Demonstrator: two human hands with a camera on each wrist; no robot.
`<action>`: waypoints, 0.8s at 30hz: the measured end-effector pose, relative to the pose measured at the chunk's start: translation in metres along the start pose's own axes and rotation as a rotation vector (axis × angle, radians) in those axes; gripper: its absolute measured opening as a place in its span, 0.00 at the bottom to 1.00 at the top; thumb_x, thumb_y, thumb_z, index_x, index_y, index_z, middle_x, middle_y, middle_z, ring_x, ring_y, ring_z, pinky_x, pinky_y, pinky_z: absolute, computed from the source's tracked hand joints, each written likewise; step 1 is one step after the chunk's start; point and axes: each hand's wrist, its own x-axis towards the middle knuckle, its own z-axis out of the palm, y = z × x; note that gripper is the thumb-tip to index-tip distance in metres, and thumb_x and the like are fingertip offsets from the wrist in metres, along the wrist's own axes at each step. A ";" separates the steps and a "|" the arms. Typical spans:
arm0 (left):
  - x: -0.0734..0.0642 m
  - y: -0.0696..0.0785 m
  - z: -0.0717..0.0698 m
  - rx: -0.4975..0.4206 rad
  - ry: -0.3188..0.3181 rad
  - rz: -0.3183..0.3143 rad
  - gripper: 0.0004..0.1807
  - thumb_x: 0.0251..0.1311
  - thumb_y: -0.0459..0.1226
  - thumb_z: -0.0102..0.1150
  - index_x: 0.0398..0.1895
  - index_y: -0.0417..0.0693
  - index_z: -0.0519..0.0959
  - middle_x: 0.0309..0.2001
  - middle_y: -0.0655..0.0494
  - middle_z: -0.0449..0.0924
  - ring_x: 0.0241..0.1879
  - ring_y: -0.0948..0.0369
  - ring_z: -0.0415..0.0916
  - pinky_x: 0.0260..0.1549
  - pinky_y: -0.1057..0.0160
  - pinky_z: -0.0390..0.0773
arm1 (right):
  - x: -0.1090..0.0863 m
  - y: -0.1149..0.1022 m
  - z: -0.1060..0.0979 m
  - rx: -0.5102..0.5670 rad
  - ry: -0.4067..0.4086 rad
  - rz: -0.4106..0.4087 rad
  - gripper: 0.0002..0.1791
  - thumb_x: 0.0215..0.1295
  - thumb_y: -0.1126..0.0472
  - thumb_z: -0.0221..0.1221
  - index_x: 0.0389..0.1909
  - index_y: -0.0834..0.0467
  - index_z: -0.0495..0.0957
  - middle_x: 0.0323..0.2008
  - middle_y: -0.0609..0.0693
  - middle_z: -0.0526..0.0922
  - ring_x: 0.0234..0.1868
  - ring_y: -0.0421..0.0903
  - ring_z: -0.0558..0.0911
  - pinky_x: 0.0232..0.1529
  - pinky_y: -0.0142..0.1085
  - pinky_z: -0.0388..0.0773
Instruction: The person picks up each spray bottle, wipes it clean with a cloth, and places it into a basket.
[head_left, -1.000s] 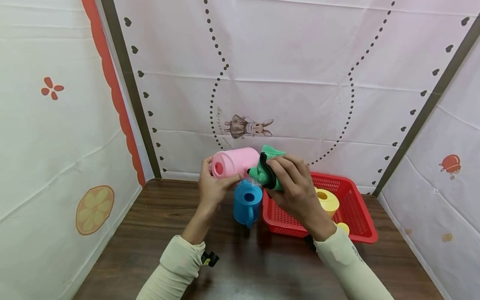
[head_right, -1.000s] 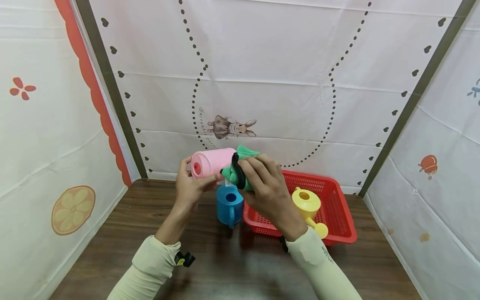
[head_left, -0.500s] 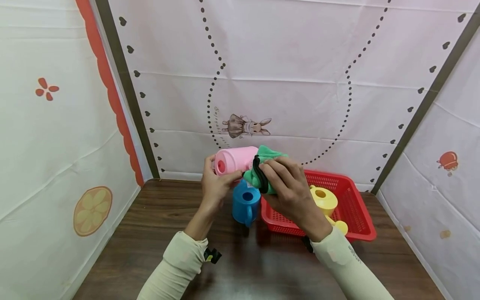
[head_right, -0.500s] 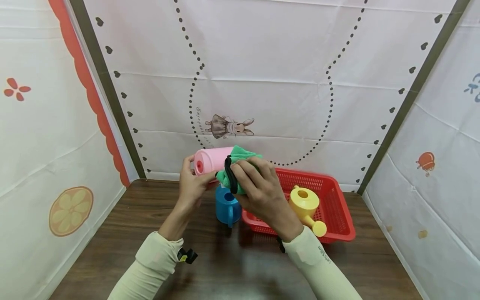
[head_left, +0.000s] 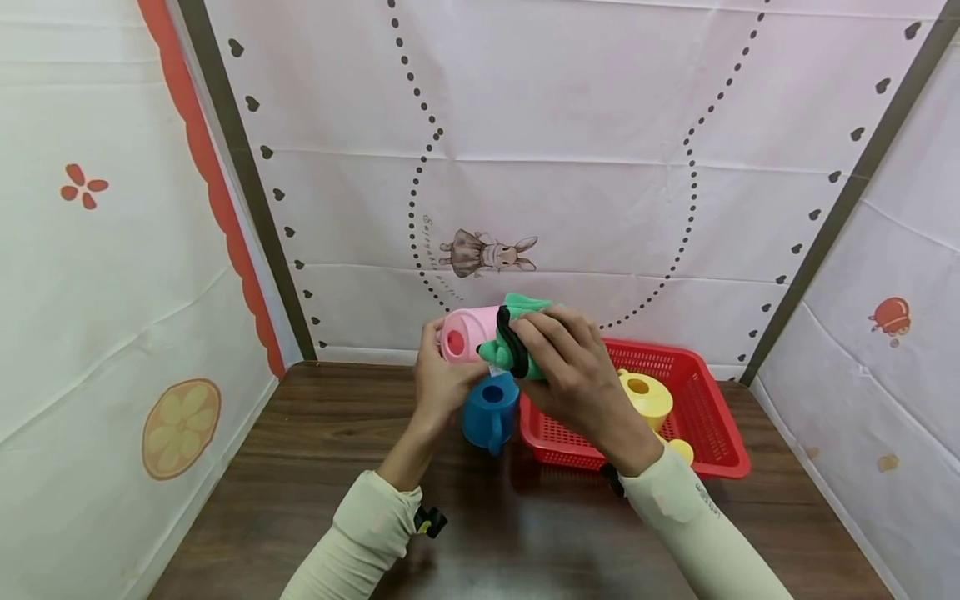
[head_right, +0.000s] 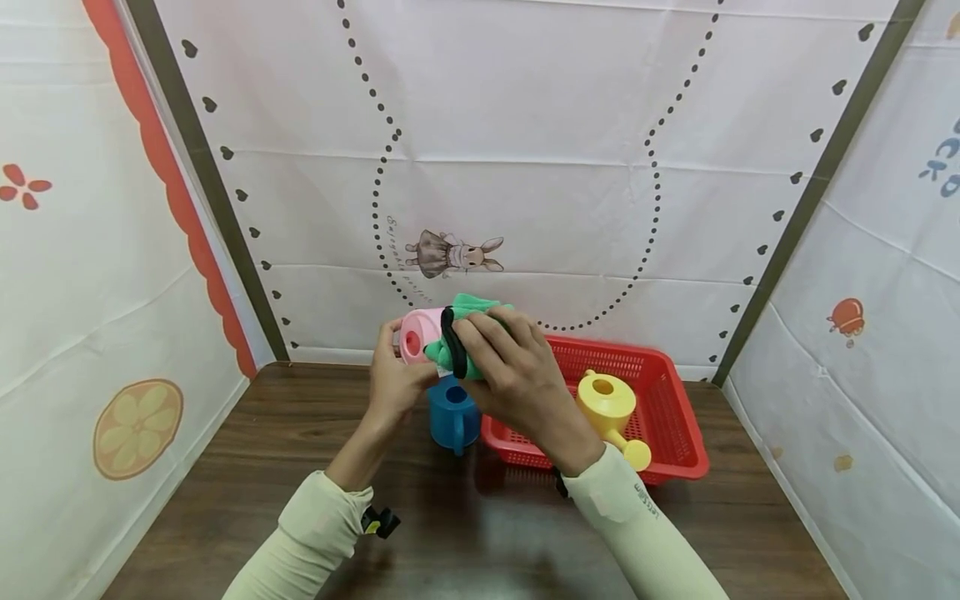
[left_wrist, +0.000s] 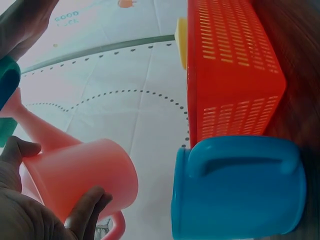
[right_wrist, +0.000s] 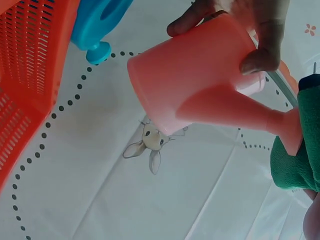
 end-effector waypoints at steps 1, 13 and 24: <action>-0.001 0.000 0.000 0.008 0.002 0.006 0.48 0.55 0.35 0.84 0.78 0.52 0.69 0.69 0.45 0.80 0.64 0.48 0.80 0.61 0.43 0.91 | 0.000 0.001 -0.001 0.012 -0.001 0.017 0.43 0.53 0.58 0.86 0.69 0.60 0.78 0.63 0.60 0.85 0.67 0.60 0.79 0.63 0.55 0.86; 0.000 -0.001 0.002 -0.016 0.011 0.045 0.50 0.49 0.35 0.89 0.76 0.49 0.71 0.68 0.44 0.81 0.63 0.47 0.80 0.62 0.43 0.89 | -0.023 0.017 -0.011 0.169 0.038 0.220 0.32 0.62 0.66 0.74 0.68 0.64 0.80 0.61 0.65 0.84 0.64 0.65 0.78 0.59 0.62 0.84; 0.009 0.004 0.009 -0.083 0.014 0.000 0.48 0.54 0.36 0.88 0.77 0.50 0.69 0.69 0.45 0.79 0.66 0.48 0.78 0.62 0.43 0.90 | -0.038 0.020 -0.014 0.125 0.039 0.206 0.34 0.60 0.62 0.78 0.67 0.65 0.81 0.62 0.65 0.84 0.65 0.65 0.78 0.58 0.61 0.88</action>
